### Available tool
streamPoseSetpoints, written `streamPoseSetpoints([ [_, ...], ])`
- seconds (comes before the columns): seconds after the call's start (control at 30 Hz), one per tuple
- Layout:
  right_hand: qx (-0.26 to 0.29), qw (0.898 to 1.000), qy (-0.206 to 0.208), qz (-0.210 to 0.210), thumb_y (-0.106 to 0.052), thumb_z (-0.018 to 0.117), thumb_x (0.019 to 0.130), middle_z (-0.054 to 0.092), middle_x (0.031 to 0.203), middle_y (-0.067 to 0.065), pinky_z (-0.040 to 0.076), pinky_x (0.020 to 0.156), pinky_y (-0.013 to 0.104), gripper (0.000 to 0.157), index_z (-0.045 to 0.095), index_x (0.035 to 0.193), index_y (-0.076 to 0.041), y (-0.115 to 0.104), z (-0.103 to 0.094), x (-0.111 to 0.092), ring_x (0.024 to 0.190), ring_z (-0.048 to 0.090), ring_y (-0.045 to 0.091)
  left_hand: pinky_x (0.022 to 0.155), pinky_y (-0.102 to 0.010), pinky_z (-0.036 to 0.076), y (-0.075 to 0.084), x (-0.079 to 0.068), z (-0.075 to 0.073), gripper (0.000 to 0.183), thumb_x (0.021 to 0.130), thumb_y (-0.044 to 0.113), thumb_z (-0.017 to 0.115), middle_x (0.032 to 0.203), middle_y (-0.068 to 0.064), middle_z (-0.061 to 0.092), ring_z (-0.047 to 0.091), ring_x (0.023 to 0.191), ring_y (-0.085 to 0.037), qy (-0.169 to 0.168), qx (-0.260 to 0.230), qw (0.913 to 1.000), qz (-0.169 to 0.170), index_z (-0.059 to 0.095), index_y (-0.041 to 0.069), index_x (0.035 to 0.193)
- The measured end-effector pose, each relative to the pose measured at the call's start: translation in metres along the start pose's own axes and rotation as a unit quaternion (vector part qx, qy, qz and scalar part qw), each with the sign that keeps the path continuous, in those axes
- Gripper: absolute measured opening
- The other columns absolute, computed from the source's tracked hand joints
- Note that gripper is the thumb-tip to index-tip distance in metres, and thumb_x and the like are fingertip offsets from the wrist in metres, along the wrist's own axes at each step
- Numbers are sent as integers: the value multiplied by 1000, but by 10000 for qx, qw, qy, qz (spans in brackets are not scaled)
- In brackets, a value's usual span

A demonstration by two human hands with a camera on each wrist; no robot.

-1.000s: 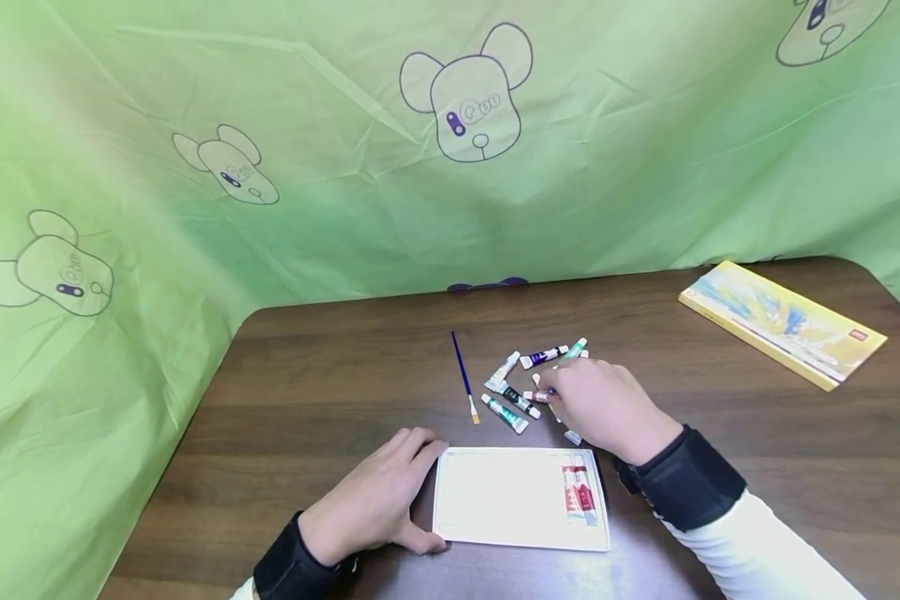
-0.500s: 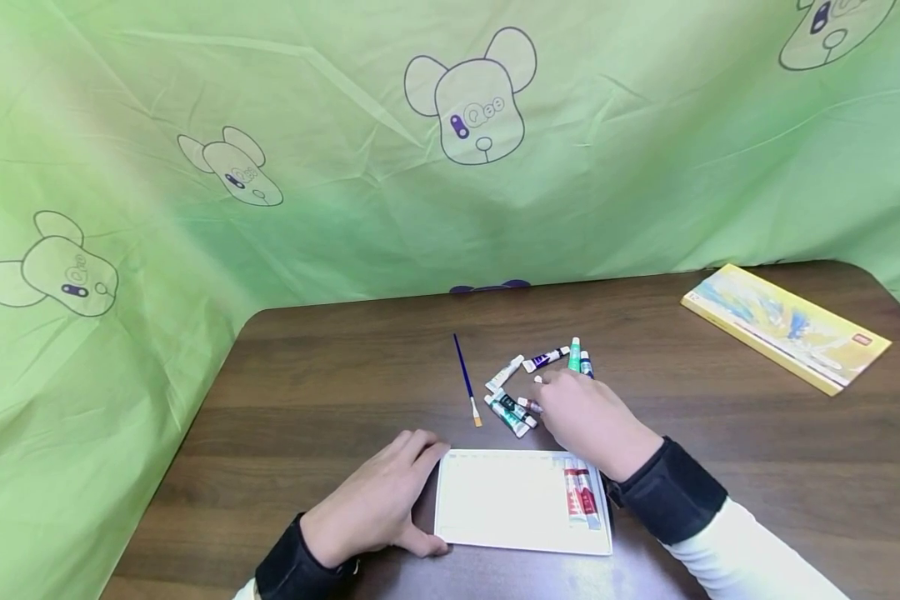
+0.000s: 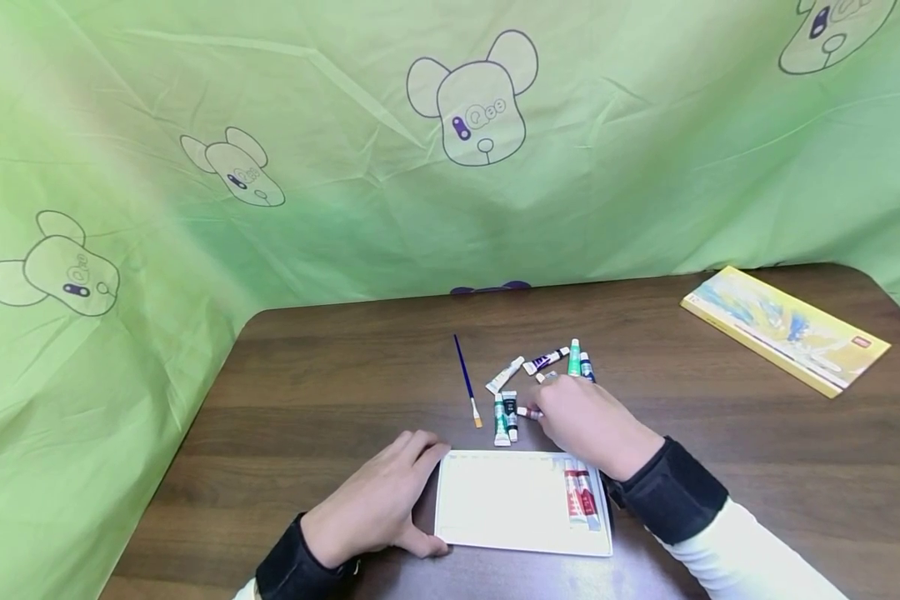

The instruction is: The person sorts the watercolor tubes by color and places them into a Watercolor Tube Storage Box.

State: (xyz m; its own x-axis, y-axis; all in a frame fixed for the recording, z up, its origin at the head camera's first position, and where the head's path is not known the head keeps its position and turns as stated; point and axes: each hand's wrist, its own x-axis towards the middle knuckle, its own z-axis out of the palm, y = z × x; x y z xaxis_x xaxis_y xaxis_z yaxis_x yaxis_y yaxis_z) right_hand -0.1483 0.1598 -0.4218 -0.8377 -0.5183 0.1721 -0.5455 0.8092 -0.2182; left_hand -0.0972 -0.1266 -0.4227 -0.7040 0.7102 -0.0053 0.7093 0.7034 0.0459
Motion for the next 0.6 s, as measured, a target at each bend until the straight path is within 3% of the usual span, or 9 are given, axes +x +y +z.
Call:
streamPoseSetpoints([
  [0.17, 179, 9998, -46, 89, -2, 81, 83, 75, 83, -2, 56, 63, 34, 12, 79, 92, -10, -1, -5, -2, 72, 66, 10, 102, -27, 52, 1, -1, 1, 97, 63, 65, 92, 126, -2, 63, 57, 112, -15, 46, -12, 10000, 53, 62, 6, 135],
  [0.4, 570, 9970, 62, 519, -4, 81, 83, 61, 72, -10, 42, 57, 24, 12, 79, 91, -12, -2, -16, -14, 65, 48, 4, 100, -27, 52, 1, -1, 2, 97, 61, 65, 92, 124, -1, 63, 57, 110, -15, 163, 63, 9998, 106, 63, 6, 132],
  [0.6, 586, 9932, 170, 987, -2, 82, 78, 63, 74, -9, 46, 59, 25, 15, 78, 90, -10, -4, -16, -35, 68, 51, 4, 100, -27, 52, 0, -1, 0, 97, 61, 64, 93, 125, -1, 63, 57, 110, -15, 107, -18, 9999, 30, 63, 6, 132],
])
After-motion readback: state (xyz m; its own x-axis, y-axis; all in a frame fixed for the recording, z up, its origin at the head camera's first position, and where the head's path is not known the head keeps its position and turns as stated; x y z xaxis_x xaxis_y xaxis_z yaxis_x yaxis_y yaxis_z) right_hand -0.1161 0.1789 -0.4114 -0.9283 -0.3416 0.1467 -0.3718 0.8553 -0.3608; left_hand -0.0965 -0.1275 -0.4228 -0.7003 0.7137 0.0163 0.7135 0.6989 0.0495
